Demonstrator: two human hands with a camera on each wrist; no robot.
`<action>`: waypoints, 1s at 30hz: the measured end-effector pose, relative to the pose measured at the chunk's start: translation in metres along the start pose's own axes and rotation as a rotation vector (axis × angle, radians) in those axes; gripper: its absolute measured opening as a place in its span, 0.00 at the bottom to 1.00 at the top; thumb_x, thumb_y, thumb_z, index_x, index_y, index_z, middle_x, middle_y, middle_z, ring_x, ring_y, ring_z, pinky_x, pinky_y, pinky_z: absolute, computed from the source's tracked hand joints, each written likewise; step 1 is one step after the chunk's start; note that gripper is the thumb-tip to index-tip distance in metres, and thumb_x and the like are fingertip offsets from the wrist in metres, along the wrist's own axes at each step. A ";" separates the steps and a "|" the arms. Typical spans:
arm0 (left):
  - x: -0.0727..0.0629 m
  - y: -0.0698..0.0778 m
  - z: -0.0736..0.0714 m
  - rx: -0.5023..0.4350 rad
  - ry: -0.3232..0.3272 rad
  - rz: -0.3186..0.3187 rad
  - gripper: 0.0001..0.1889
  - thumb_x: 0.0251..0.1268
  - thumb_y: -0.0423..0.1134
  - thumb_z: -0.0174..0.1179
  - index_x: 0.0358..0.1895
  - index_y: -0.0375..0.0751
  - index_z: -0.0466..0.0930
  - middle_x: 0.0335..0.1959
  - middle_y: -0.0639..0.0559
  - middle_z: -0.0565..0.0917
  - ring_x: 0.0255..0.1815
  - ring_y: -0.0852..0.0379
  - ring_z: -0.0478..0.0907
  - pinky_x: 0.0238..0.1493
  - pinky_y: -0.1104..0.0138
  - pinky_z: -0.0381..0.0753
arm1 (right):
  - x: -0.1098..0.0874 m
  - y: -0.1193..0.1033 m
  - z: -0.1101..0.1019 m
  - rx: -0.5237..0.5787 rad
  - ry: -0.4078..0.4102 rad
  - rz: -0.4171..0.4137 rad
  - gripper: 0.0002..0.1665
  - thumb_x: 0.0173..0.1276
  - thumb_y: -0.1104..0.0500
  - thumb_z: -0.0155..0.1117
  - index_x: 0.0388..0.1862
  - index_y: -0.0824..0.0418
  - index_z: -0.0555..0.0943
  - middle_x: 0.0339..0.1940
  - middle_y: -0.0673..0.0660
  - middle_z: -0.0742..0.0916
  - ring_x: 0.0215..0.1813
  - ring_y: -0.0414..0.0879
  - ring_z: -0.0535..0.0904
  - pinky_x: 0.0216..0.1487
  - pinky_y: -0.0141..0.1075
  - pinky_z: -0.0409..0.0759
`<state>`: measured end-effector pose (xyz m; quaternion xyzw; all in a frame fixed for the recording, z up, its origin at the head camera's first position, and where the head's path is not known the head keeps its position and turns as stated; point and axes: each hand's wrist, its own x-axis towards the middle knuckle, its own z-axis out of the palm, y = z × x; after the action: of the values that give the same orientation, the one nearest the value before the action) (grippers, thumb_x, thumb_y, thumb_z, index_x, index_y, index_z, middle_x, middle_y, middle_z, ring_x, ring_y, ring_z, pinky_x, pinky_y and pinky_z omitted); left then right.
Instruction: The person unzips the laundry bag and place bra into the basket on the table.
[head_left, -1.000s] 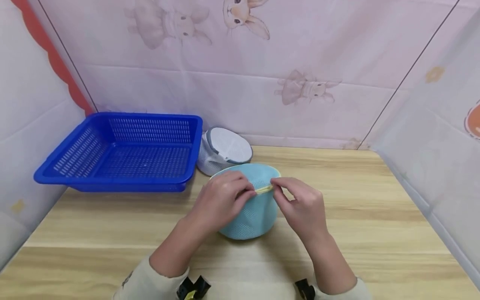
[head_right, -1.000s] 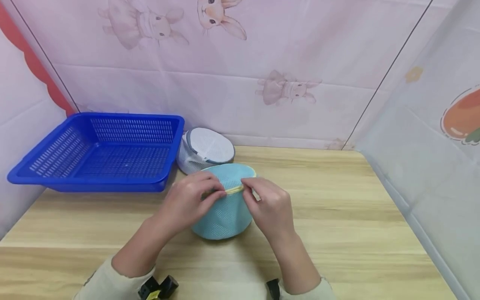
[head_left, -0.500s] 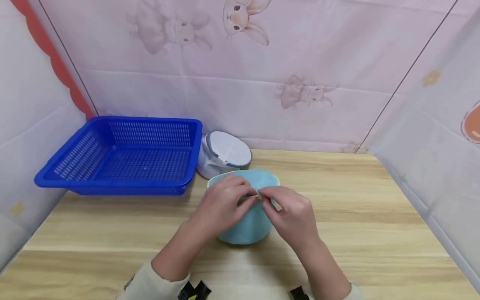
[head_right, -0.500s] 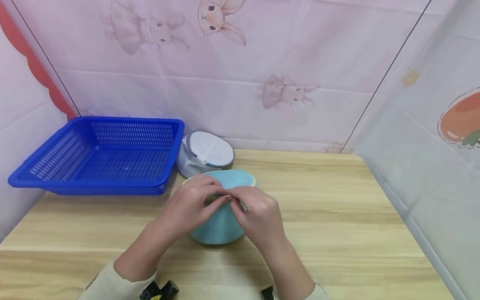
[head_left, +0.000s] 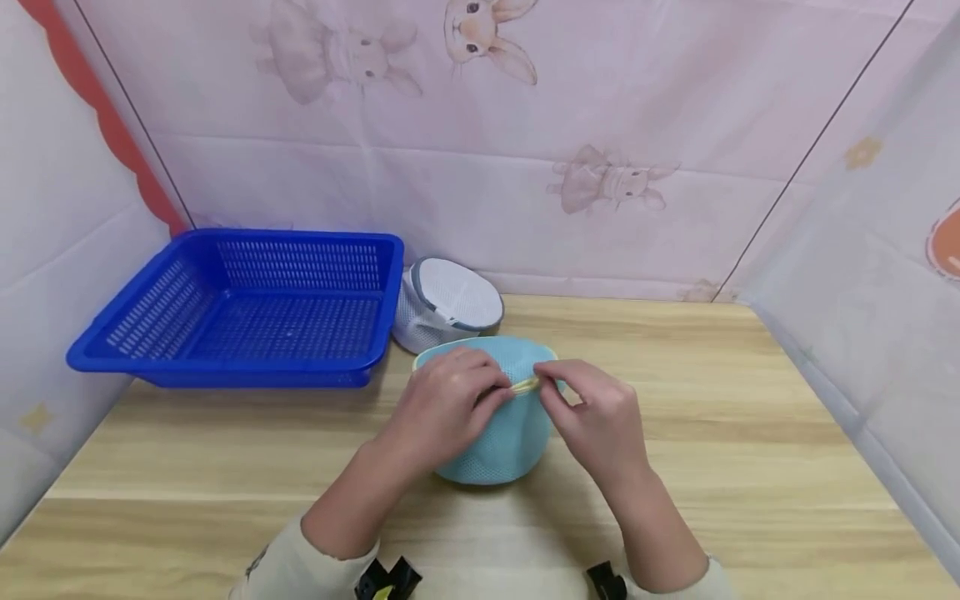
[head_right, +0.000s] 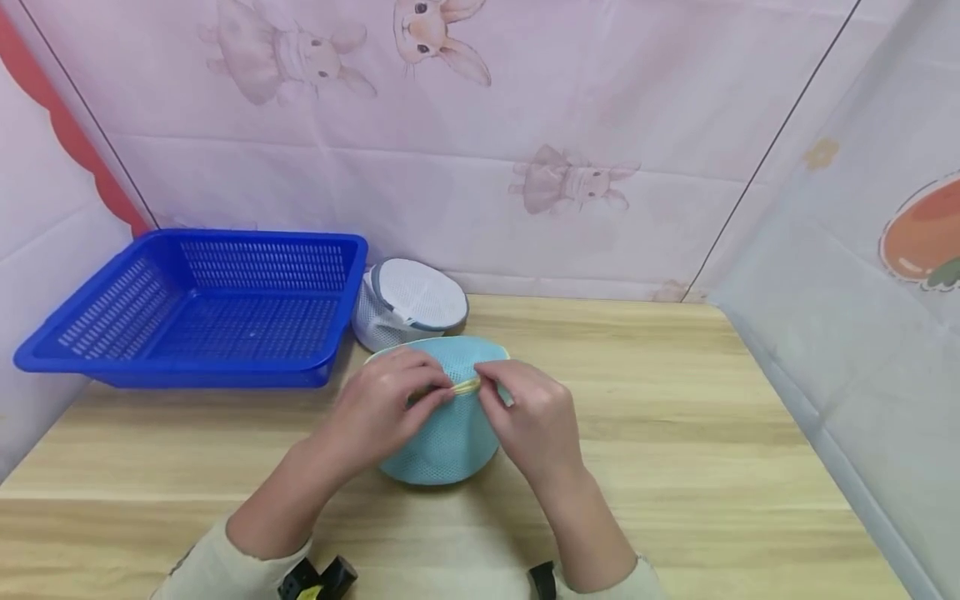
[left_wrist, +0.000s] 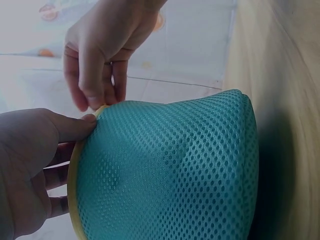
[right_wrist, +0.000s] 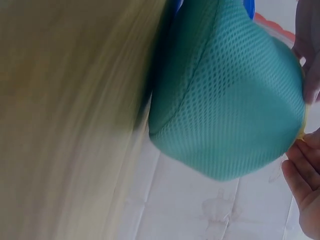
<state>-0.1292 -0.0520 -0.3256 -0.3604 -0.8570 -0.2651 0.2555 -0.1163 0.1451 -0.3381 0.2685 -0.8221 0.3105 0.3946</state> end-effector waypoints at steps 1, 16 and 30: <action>0.000 0.000 -0.001 0.001 0.002 0.001 0.02 0.59 0.40 0.70 0.32 0.47 0.87 0.31 0.59 0.84 0.39 0.59 0.81 0.46 0.65 0.81 | 0.000 0.001 -0.001 0.001 0.009 0.015 0.07 0.55 0.72 0.69 0.33 0.64 0.88 0.30 0.54 0.90 0.33 0.46 0.88 0.38 0.35 0.86; 0.001 0.002 -0.002 0.015 -0.006 -0.005 0.02 0.59 0.40 0.71 0.32 0.48 0.87 0.32 0.59 0.84 0.40 0.59 0.81 0.46 0.66 0.81 | 0.002 -0.008 0.002 0.022 -0.018 -0.019 0.08 0.55 0.71 0.68 0.33 0.63 0.88 0.30 0.54 0.90 0.33 0.45 0.87 0.38 0.34 0.85; 0.002 0.002 0.000 0.019 -0.014 0.010 0.03 0.60 0.38 0.70 0.30 0.48 0.86 0.30 0.60 0.83 0.38 0.60 0.80 0.44 0.66 0.80 | 0.003 -0.011 0.005 0.025 -0.008 -0.047 0.10 0.53 0.73 0.68 0.34 0.62 0.88 0.29 0.53 0.90 0.32 0.44 0.87 0.37 0.35 0.85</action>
<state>-0.1290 -0.0504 -0.3238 -0.3640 -0.8594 -0.2535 0.2543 -0.1124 0.1341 -0.3350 0.2941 -0.8130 0.3104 0.3951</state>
